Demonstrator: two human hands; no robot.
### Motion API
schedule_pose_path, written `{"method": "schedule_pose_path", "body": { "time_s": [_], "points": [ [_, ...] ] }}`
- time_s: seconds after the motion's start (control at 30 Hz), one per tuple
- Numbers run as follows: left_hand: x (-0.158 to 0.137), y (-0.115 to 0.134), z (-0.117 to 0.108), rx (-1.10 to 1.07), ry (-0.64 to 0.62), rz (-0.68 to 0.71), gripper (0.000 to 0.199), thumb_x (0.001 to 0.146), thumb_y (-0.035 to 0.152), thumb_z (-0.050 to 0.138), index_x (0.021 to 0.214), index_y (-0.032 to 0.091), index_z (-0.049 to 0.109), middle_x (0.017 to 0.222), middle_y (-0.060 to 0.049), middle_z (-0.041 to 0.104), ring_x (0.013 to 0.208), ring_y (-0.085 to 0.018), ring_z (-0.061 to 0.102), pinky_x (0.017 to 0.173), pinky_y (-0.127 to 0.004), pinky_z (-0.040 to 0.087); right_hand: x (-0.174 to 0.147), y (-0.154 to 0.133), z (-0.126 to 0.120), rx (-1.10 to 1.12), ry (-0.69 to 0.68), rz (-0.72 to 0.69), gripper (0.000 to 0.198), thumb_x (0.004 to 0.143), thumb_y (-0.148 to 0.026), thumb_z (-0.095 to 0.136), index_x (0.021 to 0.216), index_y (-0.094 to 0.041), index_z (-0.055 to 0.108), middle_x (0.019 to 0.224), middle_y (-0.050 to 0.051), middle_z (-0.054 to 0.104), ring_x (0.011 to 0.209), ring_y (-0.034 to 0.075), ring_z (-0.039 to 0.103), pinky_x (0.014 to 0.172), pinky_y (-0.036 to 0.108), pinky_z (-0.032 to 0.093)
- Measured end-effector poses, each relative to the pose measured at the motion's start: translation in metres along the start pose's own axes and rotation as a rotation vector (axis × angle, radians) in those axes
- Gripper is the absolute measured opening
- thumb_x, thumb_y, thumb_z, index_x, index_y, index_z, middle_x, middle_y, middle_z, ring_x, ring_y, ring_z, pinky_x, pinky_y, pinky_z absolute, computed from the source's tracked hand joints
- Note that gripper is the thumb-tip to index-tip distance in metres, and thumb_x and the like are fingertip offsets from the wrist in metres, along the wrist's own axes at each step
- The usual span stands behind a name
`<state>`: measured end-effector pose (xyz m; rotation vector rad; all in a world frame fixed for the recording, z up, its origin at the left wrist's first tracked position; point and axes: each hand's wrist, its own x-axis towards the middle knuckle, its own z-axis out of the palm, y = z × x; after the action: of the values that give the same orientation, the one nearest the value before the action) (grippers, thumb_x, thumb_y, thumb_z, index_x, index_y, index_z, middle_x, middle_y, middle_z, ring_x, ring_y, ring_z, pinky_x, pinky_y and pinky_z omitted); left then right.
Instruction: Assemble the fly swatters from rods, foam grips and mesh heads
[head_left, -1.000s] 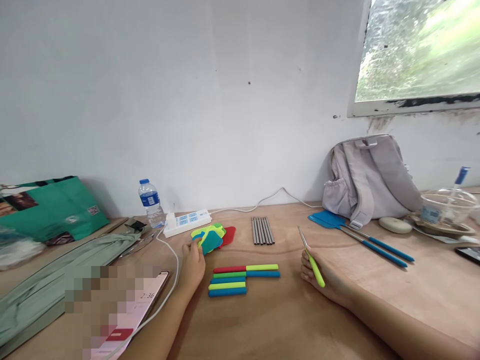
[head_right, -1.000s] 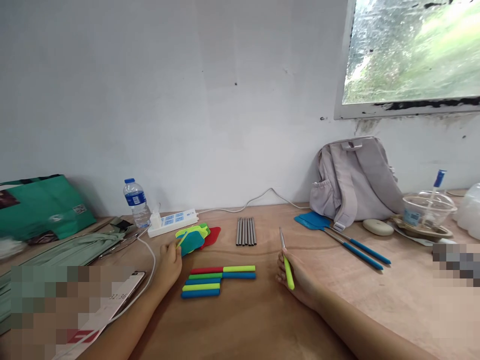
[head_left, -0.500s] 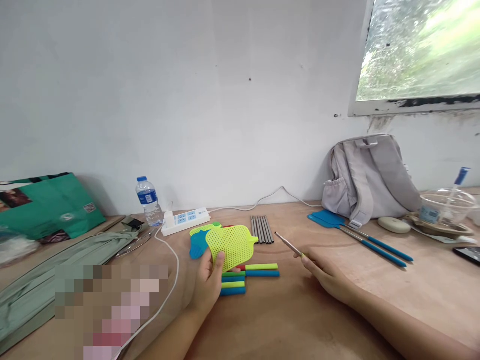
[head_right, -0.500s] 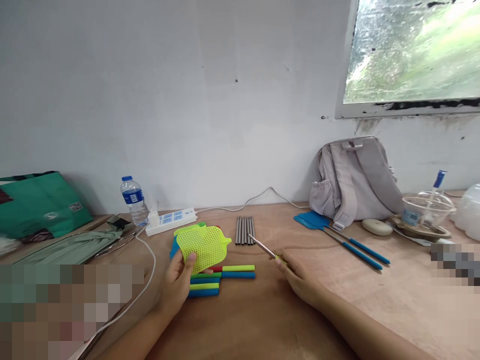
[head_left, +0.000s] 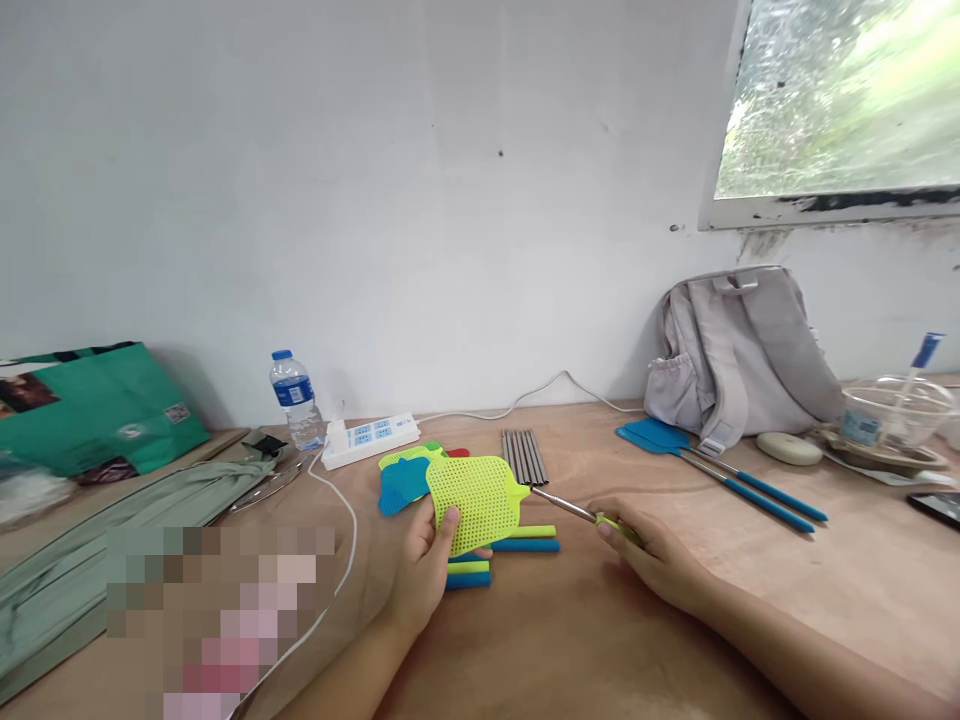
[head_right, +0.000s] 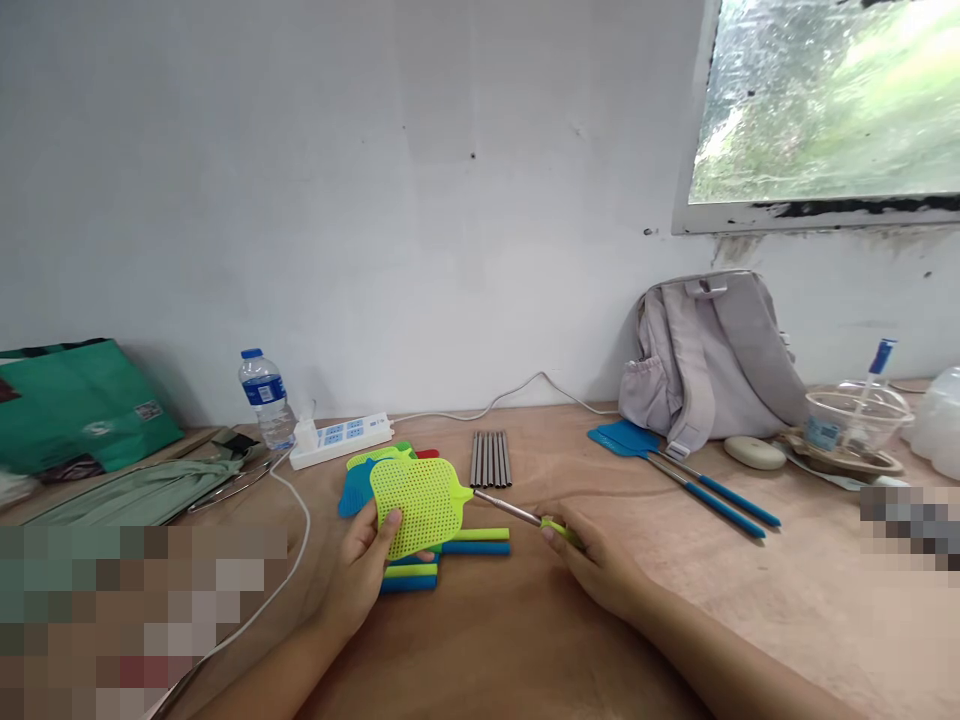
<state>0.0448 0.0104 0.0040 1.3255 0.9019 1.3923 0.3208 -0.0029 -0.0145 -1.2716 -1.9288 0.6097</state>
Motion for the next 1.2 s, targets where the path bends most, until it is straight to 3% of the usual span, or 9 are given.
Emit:
{"method": "schedule_pose_path", "body": {
  "time_s": [0.23, 0.53, 0.77, 0.9, 1.2],
  "points": [
    [0.000, 0.000, -0.002, 0.001, -0.022, -0.011, 0.052, 0.078, 0.048, 0.054, 0.119, 0.017, 0.044, 0.100, -0.008, 0.065, 0.067, -0.019, 0.066, 0.053, -0.028, 0.054, 0.000, -0.001, 0.001, -0.020, 0.000, -0.006, 0.030, 0.088, -0.042, 0.038, 0.104, -0.023, 0.055, 0.087, 0.002, 0.062, 0.077, 0.017, 0.056, 0.069, 0.027, 0.046],
    [0.000, 0.002, -0.001, 0.020, -0.042, -0.093, 0.048, 0.067, 0.045, 0.066, 0.103, 0.015, 0.055, 0.097, -0.009, 0.067, 0.073, -0.024, 0.067, 0.053, -0.033, 0.057, 0.006, 0.005, -0.022, -0.180, 0.042, -0.191, 0.026, 0.084, -0.039, 0.048, 0.099, -0.024, 0.063, 0.091, 0.006, 0.065, 0.076, 0.018, 0.058, 0.067, 0.028, 0.045],
    [-0.008, 0.001, -0.001, 0.132, -0.084, -0.090, 0.039, 0.067, 0.038, 0.068, 0.096, 0.015, 0.058, 0.090, -0.009, 0.069, 0.062, -0.020, 0.067, 0.061, -0.037, 0.058, 0.002, 0.006, -0.021, -0.260, 0.058, -0.270, 0.022, 0.084, -0.034, 0.050, 0.096, -0.021, 0.063, 0.080, 0.006, 0.063, 0.067, 0.016, 0.056, 0.061, 0.026, 0.043],
    [-0.011, -0.005, -0.004, 0.232, -0.113, -0.005, 0.030, 0.069, 0.036, 0.066, 0.091, 0.016, 0.064, 0.090, -0.008, 0.070, 0.076, -0.023, 0.067, 0.064, -0.035, 0.057, 0.000, 0.003, -0.019, -0.215, 0.010, -0.238, 0.023, 0.085, -0.035, 0.048, 0.092, -0.020, 0.063, 0.075, 0.005, 0.062, 0.060, 0.014, 0.054, 0.057, 0.025, 0.041],
    [-0.017, -0.002, -0.009, 0.569, -0.219, 0.364, 0.002, 0.070, 0.024, 0.065, 0.070, 0.022, 0.067, 0.065, -0.002, 0.067, 0.059, -0.018, 0.063, 0.055, -0.026, 0.053, -0.005, -0.006, -0.017, -0.156, -0.133, -0.242, 0.026, 0.088, -0.037, 0.041, 0.088, -0.022, 0.062, 0.069, 0.004, 0.059, 0.059, 0.014, 0.051, 0.055, 0.024, 0.039]
  ]
}}
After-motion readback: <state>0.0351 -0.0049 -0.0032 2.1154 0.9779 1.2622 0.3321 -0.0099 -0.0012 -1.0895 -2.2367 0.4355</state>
